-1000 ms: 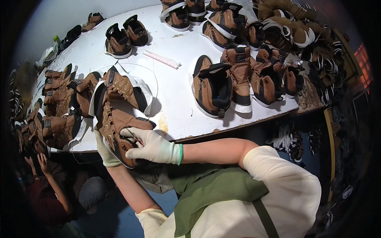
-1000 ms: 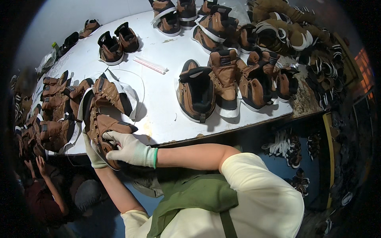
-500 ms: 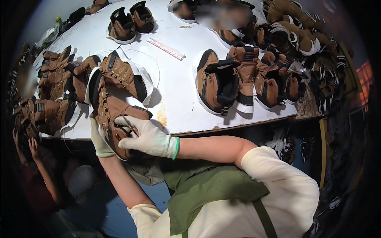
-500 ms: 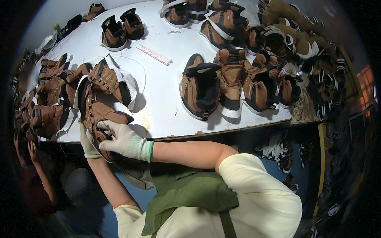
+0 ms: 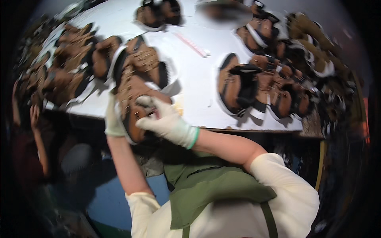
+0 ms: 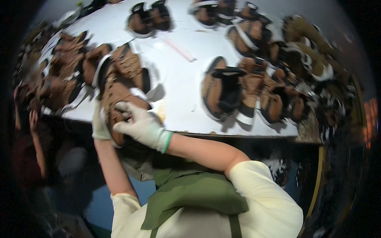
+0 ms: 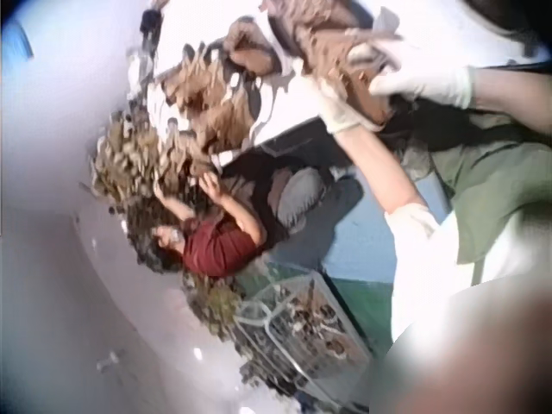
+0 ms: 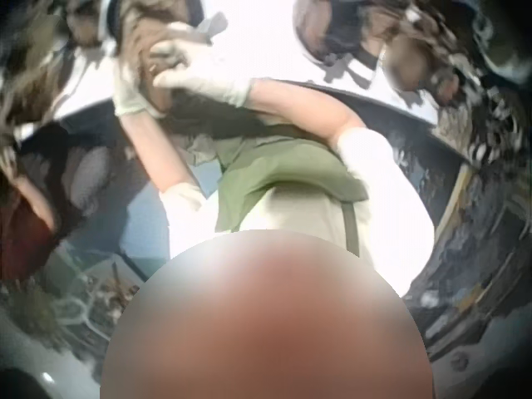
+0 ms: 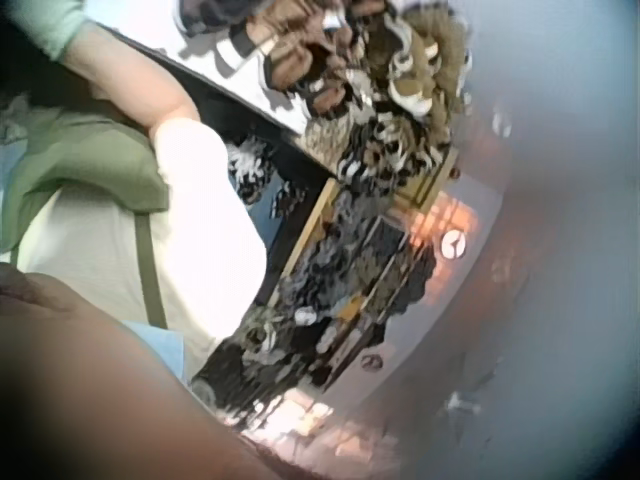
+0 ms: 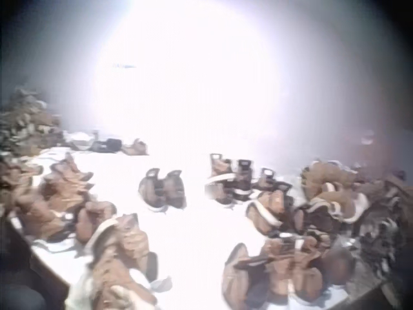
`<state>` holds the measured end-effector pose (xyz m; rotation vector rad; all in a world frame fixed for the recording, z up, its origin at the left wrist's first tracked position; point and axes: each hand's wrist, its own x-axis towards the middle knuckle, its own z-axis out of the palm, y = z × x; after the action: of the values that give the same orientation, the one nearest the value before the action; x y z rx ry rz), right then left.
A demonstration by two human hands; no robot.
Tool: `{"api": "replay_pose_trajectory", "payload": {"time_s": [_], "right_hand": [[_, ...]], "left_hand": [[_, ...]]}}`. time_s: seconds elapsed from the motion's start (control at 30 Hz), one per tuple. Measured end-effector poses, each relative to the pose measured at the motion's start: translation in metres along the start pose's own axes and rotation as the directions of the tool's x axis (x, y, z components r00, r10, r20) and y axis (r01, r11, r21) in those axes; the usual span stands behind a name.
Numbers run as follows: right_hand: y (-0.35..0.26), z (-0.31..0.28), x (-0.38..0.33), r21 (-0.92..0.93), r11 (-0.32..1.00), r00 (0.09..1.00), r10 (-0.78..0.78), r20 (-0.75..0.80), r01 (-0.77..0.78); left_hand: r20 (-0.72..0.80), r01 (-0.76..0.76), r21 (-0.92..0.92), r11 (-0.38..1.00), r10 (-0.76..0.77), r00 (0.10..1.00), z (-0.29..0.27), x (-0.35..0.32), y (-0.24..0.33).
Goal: The person assembles brown hiking boots at a workbench, inserting insoles, threading laces through eyelets, and attaching white straps. They handle each boot one at a time, turning them over to adjust components and place finished units on the table.
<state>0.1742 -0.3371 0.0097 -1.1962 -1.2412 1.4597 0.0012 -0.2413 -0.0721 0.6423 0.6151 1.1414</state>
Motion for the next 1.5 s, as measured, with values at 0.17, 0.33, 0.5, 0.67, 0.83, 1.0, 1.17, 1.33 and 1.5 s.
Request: {"api": "replay_pose_trajectory", "payload": {"time_s": [0.17,0.33,0.5,0.67,0.83,1.0,1.17,1.33,1.5], "right_hand": [[-0.007,0.003,-0.005,0.192,0.981,0.998,0.037,-0.053,-0.026],[0.002,-0.004,-0.003,0.226,0.971,0.996,0.084,-0.027,-0.076],[0.002,-0.005,-0.004,0.241,0.969,0.998,0.062,-0.018,-0.056],[0.001,-0.01,-0.007,0.214,0.975,0.998,0.067,-0.013,-0.062],[-0.007,-0.029,-0.025,0.054,0.998,0.998,-0.03,-0.06,0.033],[-0.041,-0.125,-0.064,-0.676,0.616,0.697,-0.686,-0.208,0.405],[-0.075,-0.218,-0.083,-0.987,0.155,0.777,-0.615,-0.132,-0.045],[-0.038,-0.256,-0.092,-0.999,-0.034,0.773,-0.634,0.021,0.0],[0.002,-0.267,-0.104,-0.999,-0.045,0.564,-0.825,0.035,-0.003]], "left_hand": [[0.249,0.069,-0.227,0.971,-0.01,0.968,0.006,0.002,-0.001],[0.176,0.044,-0.158,0.986,-0.016,0.984,0.0,0.002,-0.004],[0.174,0.039,-0.174,0.984,-0.008,0.985,0.004,-0.002,-0.004],[0.12,0.053,-0.137,0.989,-0.036,0.992,0.004,0.002,-0.007],[0.088,0.028,-0.023,0.999,-0.026,0.996,-0.002,0.009,-0.009],[0.006,-0.051,0.063,0.997,0.051,0.999,0.023,-0.004,-0.005],[-0.044,-0.019,0.121,0.993,0.025,0.999,0.032,-0.001,-0.006],[-0.069,-0.037,0.16,0.986,0.049,0.996,0.032,0.0,-0.009],[-0.08,-0.047,0.149,0.988,0.059,0.995,0.037,-0.001,-0.01]]}}
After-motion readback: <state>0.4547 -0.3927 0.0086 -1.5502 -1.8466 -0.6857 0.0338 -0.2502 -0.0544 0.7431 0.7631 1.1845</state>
